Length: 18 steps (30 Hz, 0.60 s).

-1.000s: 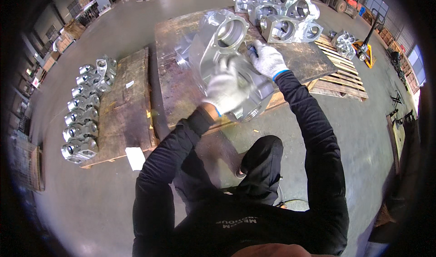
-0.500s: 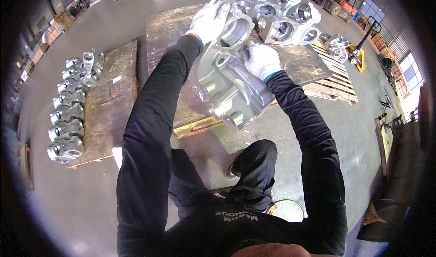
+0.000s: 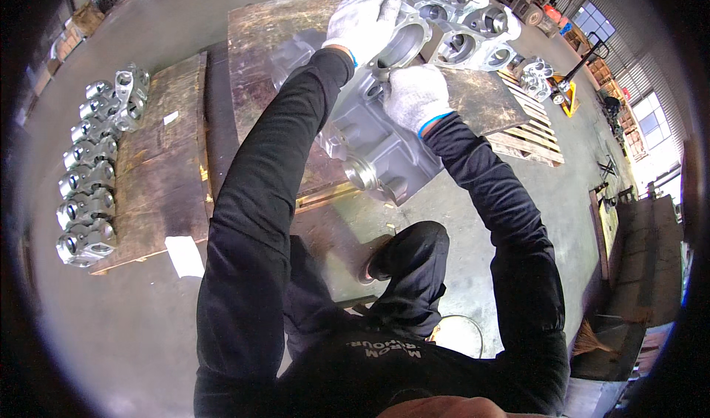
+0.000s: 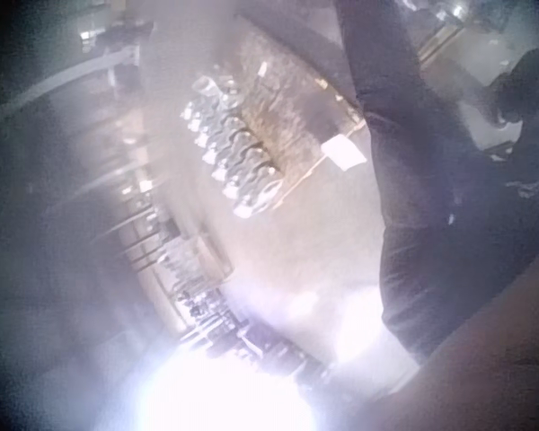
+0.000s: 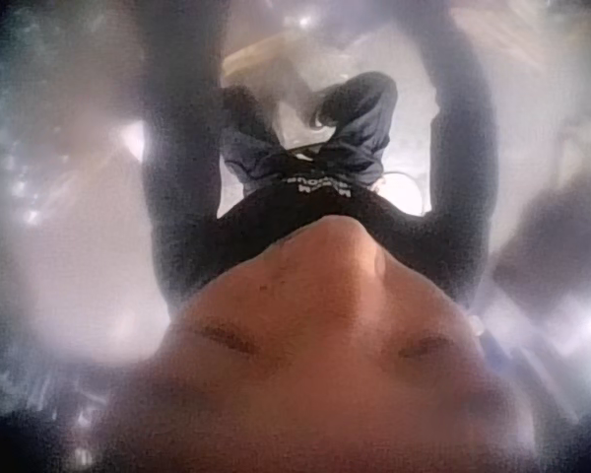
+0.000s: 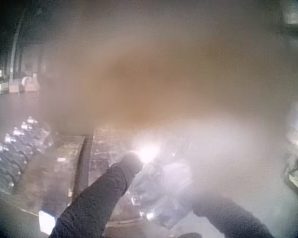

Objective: The person kneels on the floor and uses a sanding block to smooth the surfaces of a metal casting. They then use a hammer and a chisel to chip away at the edges of the part, removing excess material.

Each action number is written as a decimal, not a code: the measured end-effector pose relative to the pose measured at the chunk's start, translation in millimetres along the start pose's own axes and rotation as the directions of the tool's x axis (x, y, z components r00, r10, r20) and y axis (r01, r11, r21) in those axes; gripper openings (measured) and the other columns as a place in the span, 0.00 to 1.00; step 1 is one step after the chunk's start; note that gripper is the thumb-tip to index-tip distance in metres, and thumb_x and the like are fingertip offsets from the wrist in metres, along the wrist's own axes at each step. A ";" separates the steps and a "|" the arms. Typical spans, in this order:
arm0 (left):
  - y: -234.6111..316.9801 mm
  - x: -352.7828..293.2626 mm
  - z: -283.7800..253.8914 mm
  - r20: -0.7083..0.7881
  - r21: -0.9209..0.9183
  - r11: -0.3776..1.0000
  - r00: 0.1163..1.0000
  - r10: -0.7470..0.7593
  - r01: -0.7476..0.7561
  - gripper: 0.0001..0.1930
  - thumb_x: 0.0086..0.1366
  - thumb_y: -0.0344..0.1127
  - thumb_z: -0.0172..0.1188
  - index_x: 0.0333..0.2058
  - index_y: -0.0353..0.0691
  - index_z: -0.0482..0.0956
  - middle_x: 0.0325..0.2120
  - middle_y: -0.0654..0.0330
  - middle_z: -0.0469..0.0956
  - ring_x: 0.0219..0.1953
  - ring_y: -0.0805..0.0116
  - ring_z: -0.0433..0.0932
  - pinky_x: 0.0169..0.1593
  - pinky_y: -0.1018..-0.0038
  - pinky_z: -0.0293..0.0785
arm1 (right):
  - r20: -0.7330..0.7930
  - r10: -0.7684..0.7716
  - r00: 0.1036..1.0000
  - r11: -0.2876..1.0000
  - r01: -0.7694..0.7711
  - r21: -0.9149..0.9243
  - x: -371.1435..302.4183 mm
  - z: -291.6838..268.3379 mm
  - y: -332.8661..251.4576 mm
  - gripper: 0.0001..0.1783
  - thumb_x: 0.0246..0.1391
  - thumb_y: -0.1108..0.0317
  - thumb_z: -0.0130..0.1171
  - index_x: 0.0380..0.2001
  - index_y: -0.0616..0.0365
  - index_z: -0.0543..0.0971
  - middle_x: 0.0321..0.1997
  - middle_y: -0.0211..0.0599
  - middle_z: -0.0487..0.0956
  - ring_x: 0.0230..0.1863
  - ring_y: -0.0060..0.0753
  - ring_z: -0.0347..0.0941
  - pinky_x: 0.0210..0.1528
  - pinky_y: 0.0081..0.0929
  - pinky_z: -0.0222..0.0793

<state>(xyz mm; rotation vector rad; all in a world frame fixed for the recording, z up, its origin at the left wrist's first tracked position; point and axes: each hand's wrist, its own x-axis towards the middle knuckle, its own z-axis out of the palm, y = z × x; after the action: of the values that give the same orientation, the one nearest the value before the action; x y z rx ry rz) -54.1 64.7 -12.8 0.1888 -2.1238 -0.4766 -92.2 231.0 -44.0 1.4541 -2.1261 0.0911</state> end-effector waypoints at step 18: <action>-21.4 2.9 8.0 -0.113 -0.082 0.972 0.971 0.212 -0.221 0.23 0.74 0.49 0.40 0.51 0.43 0.79 0.52 0.51 0.77 0.57 0.47 0.71 0.63 0.57 0.64 | 0.455 -0.098 0.885 0.970 -0.018 0.243 70.1 -120.1 14.2 0.19 0.45 0.56 0.55 0.30 0.62 0.85 0.30 0.53 0.84 0.33 0.50 0.82 0.40 0.41 0.76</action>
<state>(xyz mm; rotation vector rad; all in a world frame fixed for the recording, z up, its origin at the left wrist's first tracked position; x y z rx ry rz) -63.3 46.3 -23.3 -0.0714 -1.9869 -0.4270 -74.2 220.6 94.2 1.8071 -2.5356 -0.0212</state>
